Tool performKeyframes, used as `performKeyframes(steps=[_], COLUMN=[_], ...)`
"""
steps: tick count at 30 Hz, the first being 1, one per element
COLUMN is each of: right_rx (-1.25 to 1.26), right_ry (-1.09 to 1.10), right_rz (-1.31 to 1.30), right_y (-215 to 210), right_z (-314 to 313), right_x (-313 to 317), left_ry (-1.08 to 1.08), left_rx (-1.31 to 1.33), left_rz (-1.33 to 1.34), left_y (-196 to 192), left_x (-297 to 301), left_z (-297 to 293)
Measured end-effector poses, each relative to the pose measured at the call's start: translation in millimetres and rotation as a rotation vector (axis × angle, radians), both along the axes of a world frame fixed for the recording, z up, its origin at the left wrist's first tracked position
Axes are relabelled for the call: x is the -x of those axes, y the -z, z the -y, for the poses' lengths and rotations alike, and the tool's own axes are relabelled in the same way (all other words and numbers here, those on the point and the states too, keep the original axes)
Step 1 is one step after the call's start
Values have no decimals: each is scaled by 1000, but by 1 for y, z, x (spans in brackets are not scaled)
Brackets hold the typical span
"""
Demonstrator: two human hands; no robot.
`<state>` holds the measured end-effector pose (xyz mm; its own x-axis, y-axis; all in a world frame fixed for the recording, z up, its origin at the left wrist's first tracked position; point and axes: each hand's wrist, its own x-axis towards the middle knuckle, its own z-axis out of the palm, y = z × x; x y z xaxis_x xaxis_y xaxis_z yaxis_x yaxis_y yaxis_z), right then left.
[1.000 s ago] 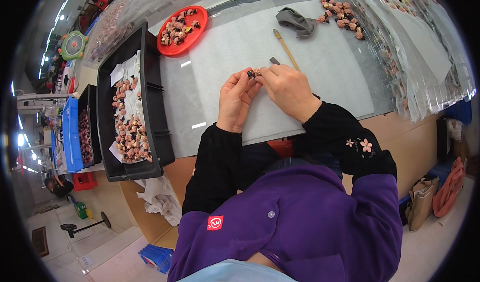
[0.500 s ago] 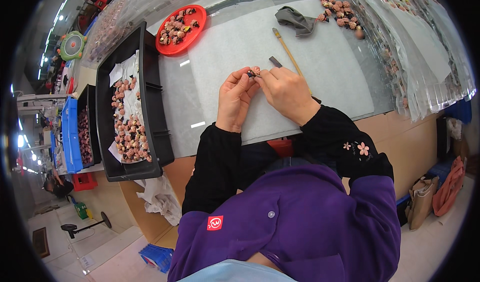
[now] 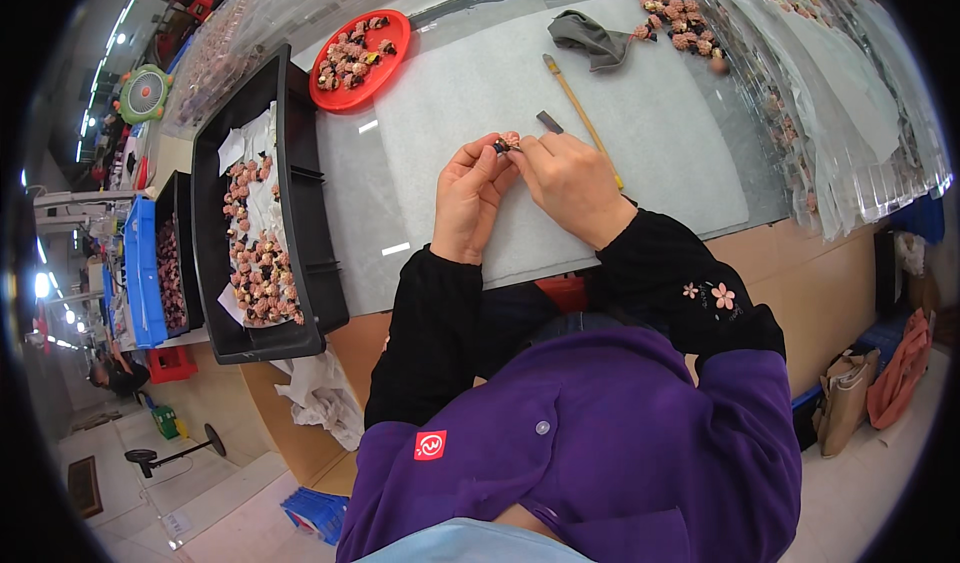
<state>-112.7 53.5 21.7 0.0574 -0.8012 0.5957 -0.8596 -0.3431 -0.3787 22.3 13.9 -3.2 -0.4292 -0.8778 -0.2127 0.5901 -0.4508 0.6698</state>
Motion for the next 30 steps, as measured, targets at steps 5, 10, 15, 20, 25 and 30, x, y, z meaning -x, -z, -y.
performKeyframes(steps=[5, 10, 15, 20, 25, 30], right_rx=[0, 6, 2, 7, 1, 1], right_ry=[16, 37, 47, 64, 76, 84], right_rz=[-5, -20, -24, -40, -40, -41], right_y=[0, 1, 1, 2, 2, 2], right_z=[0, 1, 1, 1, 1, 2], right_x=[-1, -1, -2, -2, -4, -4], left_ry=[-1, -8, -11, -11, -15, -17], left_rx=[4, 5, 10, 20, 19, 18], left_rz=[-1, -1, -1, -5, -3, -13], left_y=[-1, 0, 1, 1, 1, 0], left_x=[0, 0, 0, 1, 0, 0], left_z=[0, 0, 0, 0, 0, 0])
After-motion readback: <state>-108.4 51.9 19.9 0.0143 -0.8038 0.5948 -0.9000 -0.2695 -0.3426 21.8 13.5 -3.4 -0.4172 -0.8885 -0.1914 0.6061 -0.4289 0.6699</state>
